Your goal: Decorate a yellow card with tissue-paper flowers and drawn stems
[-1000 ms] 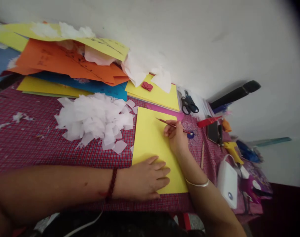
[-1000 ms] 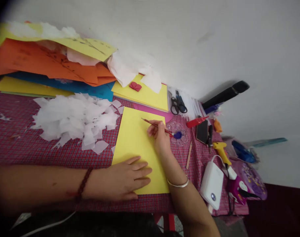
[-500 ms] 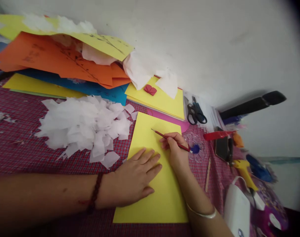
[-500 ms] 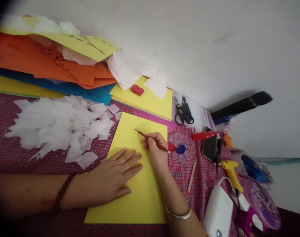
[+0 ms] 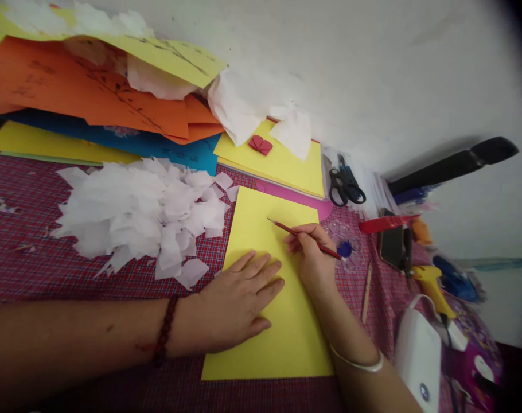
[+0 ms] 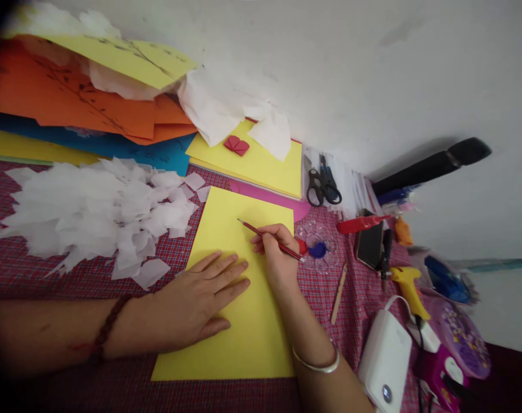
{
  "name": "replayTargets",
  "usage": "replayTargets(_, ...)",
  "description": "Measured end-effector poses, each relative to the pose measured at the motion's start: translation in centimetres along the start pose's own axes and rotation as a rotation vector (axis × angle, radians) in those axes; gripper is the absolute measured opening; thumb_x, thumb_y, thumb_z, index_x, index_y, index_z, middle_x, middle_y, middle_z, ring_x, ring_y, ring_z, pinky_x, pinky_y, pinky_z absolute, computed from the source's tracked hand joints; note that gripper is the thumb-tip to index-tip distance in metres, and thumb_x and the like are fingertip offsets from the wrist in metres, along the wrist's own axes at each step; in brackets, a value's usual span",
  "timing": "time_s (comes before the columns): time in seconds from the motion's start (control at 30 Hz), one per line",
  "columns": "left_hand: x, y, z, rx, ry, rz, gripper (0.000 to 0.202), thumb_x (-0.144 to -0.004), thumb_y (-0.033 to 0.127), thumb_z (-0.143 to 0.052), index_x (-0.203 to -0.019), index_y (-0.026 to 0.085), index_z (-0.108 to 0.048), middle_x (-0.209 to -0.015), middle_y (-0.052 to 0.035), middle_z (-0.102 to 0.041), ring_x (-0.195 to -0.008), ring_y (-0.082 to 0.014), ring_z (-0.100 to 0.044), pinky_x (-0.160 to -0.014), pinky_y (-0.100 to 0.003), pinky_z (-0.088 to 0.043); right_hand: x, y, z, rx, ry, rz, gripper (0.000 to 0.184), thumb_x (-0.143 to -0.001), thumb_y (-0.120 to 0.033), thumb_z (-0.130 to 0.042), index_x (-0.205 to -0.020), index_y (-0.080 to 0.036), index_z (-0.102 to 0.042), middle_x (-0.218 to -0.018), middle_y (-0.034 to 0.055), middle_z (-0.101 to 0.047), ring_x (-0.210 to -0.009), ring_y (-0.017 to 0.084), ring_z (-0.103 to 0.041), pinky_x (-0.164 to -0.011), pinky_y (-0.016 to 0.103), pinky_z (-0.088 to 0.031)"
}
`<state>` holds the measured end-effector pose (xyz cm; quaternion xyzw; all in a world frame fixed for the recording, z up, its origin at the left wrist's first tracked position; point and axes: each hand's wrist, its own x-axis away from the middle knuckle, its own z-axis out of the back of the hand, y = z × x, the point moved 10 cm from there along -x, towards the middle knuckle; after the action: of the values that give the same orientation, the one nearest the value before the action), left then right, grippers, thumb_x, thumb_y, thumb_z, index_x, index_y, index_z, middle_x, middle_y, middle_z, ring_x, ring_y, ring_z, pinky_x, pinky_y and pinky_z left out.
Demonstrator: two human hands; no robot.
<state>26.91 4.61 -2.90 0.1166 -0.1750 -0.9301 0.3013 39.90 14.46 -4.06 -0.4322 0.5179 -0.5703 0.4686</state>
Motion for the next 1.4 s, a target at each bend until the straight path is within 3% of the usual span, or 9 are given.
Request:
replayTargets(0.13, 0.1, 0.0, -0.1, -0.002, -0.011, 0.0, 0.063, -0.093, 0.052, -0.056, -0.144, 0.017, -0.045, -0.154, -0.0125, -0.041, -0.144, -0.0351, -0.032, -0.121, -0.049, -0.016, 0.3, 0.1, 0.6, -0.005, 0.019, 0.005, 0.008, -0.077, -0.022, -0.058, -0.075, -0.021, -0.066, -0.061, -0.0019, -0.069, -0.049, 0.011, -0.058, -0.049, 0.023, -0.046)
replayTargets(0.73, 0.1, -0.1, -0.2, 0.003, -0.027, 0.005, 0.062, -0.094, 0.052, -0.053, -0.144, 0.017, -0.044, -0.155, -0.0126, -0.04, -0.145, -0.035, -0.03, -0.121, -0.049, -0.016, 0.3, 0.2, -0.4, 0.057, -0.028, -0.01, 0.008, -0.079, -0.023, -0.059, -0.076, -0.02, -0.066, -0.065, -0.0012, -0.07, -0.054, 0.011, -0.061, -0.054, 0.024, -0.049)
replayTargets(0.9, 0.1, -0.1, -0.1, 0.015, -0.045, 0.006, 0.062, -0.094, 0.051, -0.054, -0.145, 0.018, -0.043, -0.156, -0.0127, -0.039, -0.146, -0.0343, -0.03, -0.122, -0.049, -0.017, 0.1, -2.1, 2.1, -0.123, 0.099, 0.105, 0.015, -0.087, -0.032, -0.054, -0.085, -0.02, -0.064, -0.069, 0.0001, -0.071, -0.053, 0.011, -0.061, -0.053, 0.025, -0.045)
replayTargets(1.0, 0.2, -0.2, -0.2, -0.009, -0.04, 0.008, 0.061, -0.094, 0.05, -0.054, -0.144, 0.019, -0.043, -0.158, -0.0127, -0.037, -0.147, -0.0337, -0.029, -0.122, -0.049, -0.017, 0.4, -4.8, 4.0, -0.095, 0.154, 0.19, 0.029, -0.094, -0.041, -0.045, -0.086, -0.02, -0.064, -0.058, -0.0023, -0.062, -0.048, 0.011, -0.055, -0.05, 0.024, -0.042)
replayTargets(1.1, 0.4, -0.2, -0.4, -0.052, -0.026, -0.012, 0.06, -0.094, 0.051, -0.053, -0.145, 0.019, -0.043, -0.159, -0.013, -0.034, -0.148, -0.0339, -0.027, -0.121, -0.049, -0.017, 1.2, -6.1, 5.6, -0.043, 0.199, 0.197, 0.022, -0.091, -0.035, -0.049, -0.084, -0.021, -0.064, -0.054, -0.0041, -0.056, -0.047, 0.01, -0.052, -0.049, 0.023, -0.04)
replayTargets(1.17, 0.4, -0.2, -0.5, -0.085, -0.018, -0.028, 0.06, -0.096, 0.051, -0.05, -0.145, 0.018, -0.043, -0.16, -0.0134, -0.033, -0.147, -0.0343, -0.027, -0.121, -0.05, -0.018, 1.8, -5.3, 6.0, -0.052, 0.202, 0.14, 0.01, -0.085, -0.027, -0.056, -0.086, -0.021, -0.064, -0.059, -0.0038, -0.06, -0.052, 0.01, -0.055, -0.052, 0.023, -0.043)
replayTargets(1.27, 0.3, -0.2, -0.6, -0.13, -0.008, -0.045, 0.06, -0.097, 0.053, -0.047, -0.146, 0.018, -0.043, -0.159, -0.0137, -0.034, -0.146, -0.0351, -0.03, -0.12, -0.051, -0.02, 2.5, -2.8, 5.7, -0.118, 0.174, 0.068, 0.01, -0.077, -0.022, -0.061, -0.086, -0.02, -0.063, -0.065, -0.0029, -0.066, -0.057, 0.011, -0.06, -0.06, 0.025, -0.048)
replayTargets(1.4, 0.2, 0.0, -0.5, -0.165, 0.003, -0.054, 0.059, -0.097, 0.053, -0.046, -0.144, 0.018, -0.045, -0.158, -0.0131, -0.037, -0.145, -0.0341, -0.032, -0.12, -0.049, -0.02, 2.8, -0.6, 5.6, -0.081, 0.212, 0.116, 0.004, -0.078, -0.025, -0.061, -0.08, -0.021, -0.062, -0.062, -0.0036, -0.065, -0.055, 0.012, -0.059, -0.061, 0.028, -0.049)
